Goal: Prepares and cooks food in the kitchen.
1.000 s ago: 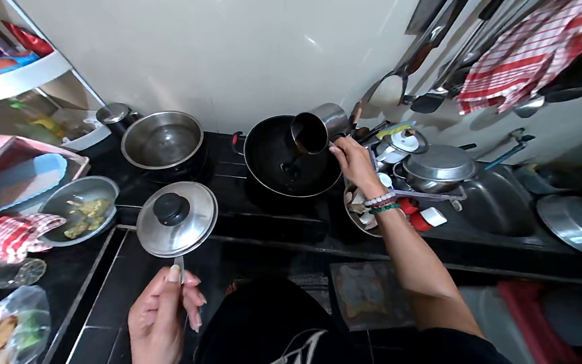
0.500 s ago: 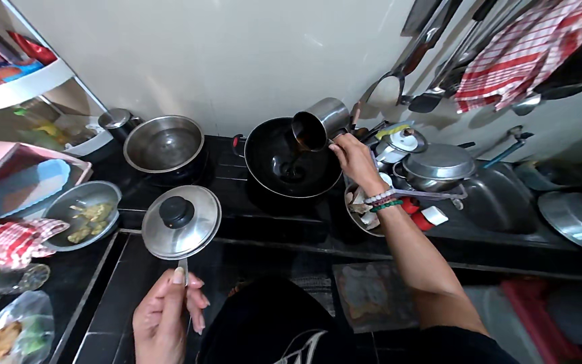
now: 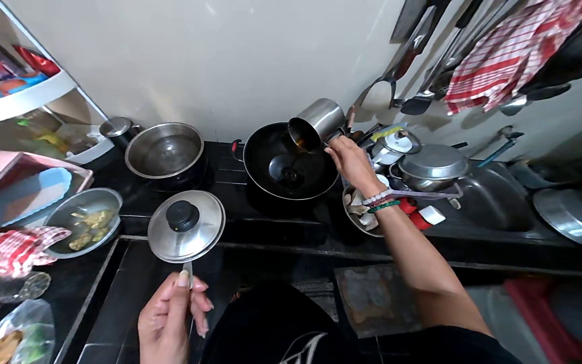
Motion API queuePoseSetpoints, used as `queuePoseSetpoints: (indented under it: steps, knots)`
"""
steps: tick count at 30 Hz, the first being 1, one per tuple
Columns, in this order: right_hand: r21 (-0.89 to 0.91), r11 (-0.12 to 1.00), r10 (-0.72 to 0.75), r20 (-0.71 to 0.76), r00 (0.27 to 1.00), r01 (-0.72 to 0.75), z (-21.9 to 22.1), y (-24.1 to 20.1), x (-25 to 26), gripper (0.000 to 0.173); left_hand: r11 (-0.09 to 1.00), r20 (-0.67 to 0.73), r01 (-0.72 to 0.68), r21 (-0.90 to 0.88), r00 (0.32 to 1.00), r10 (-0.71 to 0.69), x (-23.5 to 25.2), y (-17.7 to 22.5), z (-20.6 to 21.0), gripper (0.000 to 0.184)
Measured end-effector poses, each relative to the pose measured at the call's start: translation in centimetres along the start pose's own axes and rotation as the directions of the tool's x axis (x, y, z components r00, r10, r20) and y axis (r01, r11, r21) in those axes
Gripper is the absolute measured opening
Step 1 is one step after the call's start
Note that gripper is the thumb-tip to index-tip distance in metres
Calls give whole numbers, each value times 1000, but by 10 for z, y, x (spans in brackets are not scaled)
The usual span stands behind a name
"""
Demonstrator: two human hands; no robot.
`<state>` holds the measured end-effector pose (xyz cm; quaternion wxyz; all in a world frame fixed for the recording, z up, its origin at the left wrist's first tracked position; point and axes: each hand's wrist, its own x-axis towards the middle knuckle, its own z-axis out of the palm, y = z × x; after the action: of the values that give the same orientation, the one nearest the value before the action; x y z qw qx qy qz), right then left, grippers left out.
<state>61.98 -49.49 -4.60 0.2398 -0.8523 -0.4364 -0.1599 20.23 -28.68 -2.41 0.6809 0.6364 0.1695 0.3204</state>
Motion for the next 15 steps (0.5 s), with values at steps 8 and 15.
queuePoseSetpoints:
  steps: [8, 15]
  knots:
    - [-72, 994, -83, -1, 997, 82, -8, -18, -15, 16, 1000, 8, 13, -6, 1000, -13, -1, -1, -1, 36]
    - [-129, 985, -109, 41, 993, 113, 16, -13, -6, 16, 1000, 17, 7, 9, 1000, -7, -1, -4, 0, 37]
